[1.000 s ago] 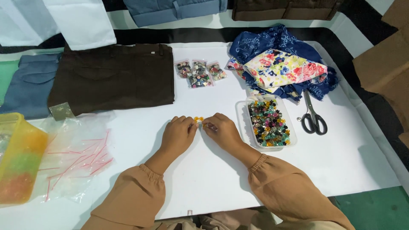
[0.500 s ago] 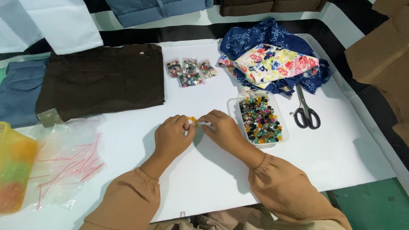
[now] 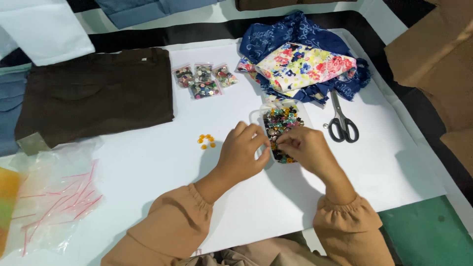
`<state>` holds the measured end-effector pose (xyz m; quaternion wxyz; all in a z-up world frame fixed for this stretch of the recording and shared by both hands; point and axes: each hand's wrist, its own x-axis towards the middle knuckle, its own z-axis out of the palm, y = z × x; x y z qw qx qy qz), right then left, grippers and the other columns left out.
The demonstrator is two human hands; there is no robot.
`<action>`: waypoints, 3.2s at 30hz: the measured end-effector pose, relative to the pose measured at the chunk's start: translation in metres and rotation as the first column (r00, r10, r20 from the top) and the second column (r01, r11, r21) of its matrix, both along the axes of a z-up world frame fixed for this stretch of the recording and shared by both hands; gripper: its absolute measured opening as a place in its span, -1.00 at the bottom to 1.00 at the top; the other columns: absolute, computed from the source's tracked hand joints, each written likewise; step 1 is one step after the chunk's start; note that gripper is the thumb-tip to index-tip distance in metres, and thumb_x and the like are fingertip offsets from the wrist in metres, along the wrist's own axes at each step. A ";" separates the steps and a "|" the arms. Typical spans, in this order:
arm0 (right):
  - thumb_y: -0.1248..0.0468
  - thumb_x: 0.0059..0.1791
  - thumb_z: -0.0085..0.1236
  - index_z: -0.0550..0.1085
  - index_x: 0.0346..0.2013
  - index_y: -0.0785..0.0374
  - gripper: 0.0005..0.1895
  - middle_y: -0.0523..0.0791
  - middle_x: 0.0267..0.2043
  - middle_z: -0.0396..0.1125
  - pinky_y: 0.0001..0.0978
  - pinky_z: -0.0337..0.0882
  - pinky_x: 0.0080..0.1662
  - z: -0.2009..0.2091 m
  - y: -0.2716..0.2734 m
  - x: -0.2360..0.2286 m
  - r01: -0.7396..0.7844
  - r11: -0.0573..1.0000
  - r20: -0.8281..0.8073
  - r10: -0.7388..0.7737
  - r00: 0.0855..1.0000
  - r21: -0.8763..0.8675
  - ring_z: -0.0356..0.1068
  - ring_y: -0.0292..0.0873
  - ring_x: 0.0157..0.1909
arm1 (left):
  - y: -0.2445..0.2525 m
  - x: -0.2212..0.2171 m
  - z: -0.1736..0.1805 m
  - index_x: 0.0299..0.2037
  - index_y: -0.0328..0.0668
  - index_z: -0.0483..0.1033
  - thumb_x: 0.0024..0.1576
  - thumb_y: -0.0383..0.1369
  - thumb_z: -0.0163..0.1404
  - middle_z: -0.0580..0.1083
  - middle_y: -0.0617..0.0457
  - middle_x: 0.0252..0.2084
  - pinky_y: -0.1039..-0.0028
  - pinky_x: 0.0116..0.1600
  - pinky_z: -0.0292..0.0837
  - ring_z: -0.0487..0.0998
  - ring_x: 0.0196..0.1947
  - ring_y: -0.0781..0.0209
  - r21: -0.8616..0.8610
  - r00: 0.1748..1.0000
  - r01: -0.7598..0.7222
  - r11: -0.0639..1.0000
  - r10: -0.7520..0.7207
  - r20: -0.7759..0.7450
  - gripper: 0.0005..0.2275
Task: The person is sorting small yellow and blue buttons/beads on a table, picking them up individually and placing them into a container or small plastic bags.
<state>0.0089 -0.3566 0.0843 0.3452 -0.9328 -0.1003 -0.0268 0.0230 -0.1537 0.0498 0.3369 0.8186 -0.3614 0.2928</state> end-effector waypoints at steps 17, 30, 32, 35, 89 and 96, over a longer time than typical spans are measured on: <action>0.31 -0.12 0.32 0.65 -0.21 0.25 -0.80 -0.04 -0.37 0.46 -0.41 0.51 -0.31 -0.038 0.008 -0.004 0.075 0.958 0.105 -0.048 0.993 -0.276 0.51 -0.10 -0.33 | -0.044 0.033 0.002 -0.52 -0.29 0.65 -0.14 -0.48 0.17 0.46 -0.23 0.03 0.00 0.19 0.03 0.24 0.18 -0.20 0.446 0.918 0.003 0.895 0.174 -0.356 -0.95; 0.26 -0.12 0.35 0.64 -0.25 0.28 -0.80 -0.03 -0.42 0.44 -0.36 0.51 -0.31 -0.033 0.000 -0.004 0.147 0.980 0.132 -0.130 0.983 -0.132 0.49 -0.09 -0.36 | -0.053 0.035 -0.013 -0.48 -0.30 0.66 -0.12 -0.48 0.19 0.50 -0.17 -0.13 0.01 0.14 0.04 0.29 0.06 -0.11 0.519 0.905 -0.003 0.855 0.223 -0.362 -0.94; 0.25 -0.11 0.35 0.63 -0.26 0.29 -0.80 -0.03 -0.42 0.44 -0.36 0.51 -0.31 -0.034 -0.004 -0.003 0.161 0.982 0.143 -0.146 0.979 -0.102 0.50 -0.09 -0.36 | -0.055 0.033 -0.007 -0.48 -0.30 0.66 -0.11 -0.48 0.18 0.50 -0.18 -0.11 0.02 0.13 0.04 0.29 0.05 -0.12 0.530 0.904 0.003 0.848 0.225 -0.364 -0.94; 0.25 -0.11 0.35 0.63 -0.28 0.31 -0.81 -0.01 -0.44 0.43 -0.35 0.51 -0.32 -0.029 -0.003 -0.005 0.180 0.982 0.157 -0.170 0.973 -0.049 0.50 -0.08 -0.37 | -0.060 0.028 -0.003 -0.48 -0.30 0.66 -0.11 -0.50 0.18 0.50 -0.18 -0.11 0.06 0.10 0.06 0.29 0.03 -0.10 0.542 0.904 0.005 0.841 0.228 -0.363 -0.96; 0.43 -0.14 0.36 0.58 -0.17 0.23 -0.74 -0.10 -0.37 0.43 -0.47 0.52 -0.37 -0.034 0.160 0.007 -0.247 0.967 0.654 0.232 0.720 -0.071 0.44 -0.19 -0.39 | 0.144 -0.020 -0.013 -0.27 0.00 0.49 -0.03 -0.33 0.31 0.57 0.10 -0.35 0.39 -0.18 0.58 0.61 -0.31 0.16 0.155 0.837 -0.347 0.925 0.380 -0.394 -0.77; 0.40 -0.06 0.17 0.54 -0.33 0.23 -0.96 -0.08 -0.46 0.33 -0.41 0.37 -0.46 -0.033 0.253 -0.018 -0.524 0.843 0.893 0.325 0.312 -0.123 0.29 -0.09 -0.53 | 0.246 -0.022 0.009 -0.13 0.08 0.52 -0.02 -0.31 0.28 0.56 0.07 -0.31 0.19 -0.16 0.55 0.61 -0.29 0.01 -0.020 0.722 -0.669 0.743 0.642 -0.258 -0.72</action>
